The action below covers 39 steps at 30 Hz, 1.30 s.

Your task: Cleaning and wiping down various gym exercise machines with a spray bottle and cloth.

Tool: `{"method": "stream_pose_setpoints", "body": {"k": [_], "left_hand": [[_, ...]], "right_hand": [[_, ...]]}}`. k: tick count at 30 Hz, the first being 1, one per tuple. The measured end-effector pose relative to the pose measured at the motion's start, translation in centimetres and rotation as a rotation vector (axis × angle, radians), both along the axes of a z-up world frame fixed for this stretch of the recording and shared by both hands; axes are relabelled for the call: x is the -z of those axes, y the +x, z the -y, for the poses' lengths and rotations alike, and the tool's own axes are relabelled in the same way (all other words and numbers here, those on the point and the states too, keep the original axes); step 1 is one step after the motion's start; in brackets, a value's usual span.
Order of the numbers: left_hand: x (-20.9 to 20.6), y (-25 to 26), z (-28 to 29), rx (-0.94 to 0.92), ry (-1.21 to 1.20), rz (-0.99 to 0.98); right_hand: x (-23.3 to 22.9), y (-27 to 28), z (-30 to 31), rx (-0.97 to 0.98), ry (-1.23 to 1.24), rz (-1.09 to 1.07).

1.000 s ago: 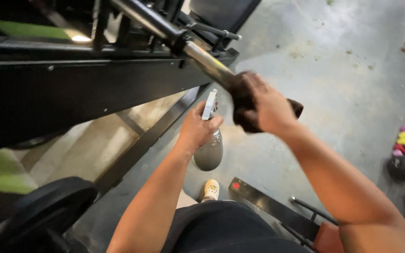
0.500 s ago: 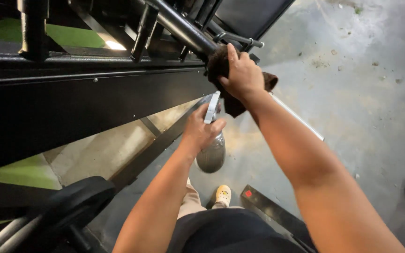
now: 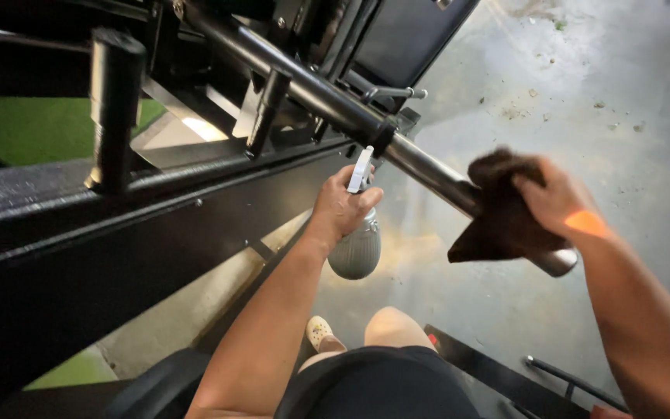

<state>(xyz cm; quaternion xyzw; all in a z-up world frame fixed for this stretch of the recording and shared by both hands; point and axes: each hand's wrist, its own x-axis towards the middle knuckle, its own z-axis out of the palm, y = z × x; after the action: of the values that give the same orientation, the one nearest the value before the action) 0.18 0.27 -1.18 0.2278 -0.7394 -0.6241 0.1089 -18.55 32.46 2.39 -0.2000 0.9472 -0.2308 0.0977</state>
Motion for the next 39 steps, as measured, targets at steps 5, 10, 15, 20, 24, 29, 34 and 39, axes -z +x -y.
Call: {"method": "stream_pose_setpoints", "body": {"k": [5,10,15,20,24,29,34,39], "left_hand": [[0.4,-0.9,2.5,-0.058,-0.071,-0.056],[-0.4,-0.4,4.5,-0.180,-0.077,-0.068],[0.3,0.1,5.0,-0.305,-0.127,-0.045],[-0.5,-1.6,5.1,-0.409,-0.097,0.015],[0.2,-2.8,5.1,-0.464,-0.065,0.024],[0.4,-3.6,5.2,-0.486,-0.080,-0.066],[-0.7,-3.9,5.6,-0.445,-0.079,-0.056],[-2.3,-5.8,5.3,-0.290,-0.128,0.148]], "right_hand": [[-3.8,-1.5,10.5,-0.229,-0.492,-0.308],[-3.0,-0.2,22.4,-0.658,-0.421,-0.576],[1.6,-3.5,29.5,-1.045,-0.094,-0.331],[4.1,-7.7,39.3,-1.112,-0.330,-0.190],[2.8,-8.4,45.5,-1.024,-0.321,-0.042],[2.4,-8.6,41.8,-1.129,-0.336,-0.124],[-1.0,-8.7,29.4,-1.202,-0.223,-0.030],[2.4,-15.4,22.3,-0.754,-0.273,0.488]]}}
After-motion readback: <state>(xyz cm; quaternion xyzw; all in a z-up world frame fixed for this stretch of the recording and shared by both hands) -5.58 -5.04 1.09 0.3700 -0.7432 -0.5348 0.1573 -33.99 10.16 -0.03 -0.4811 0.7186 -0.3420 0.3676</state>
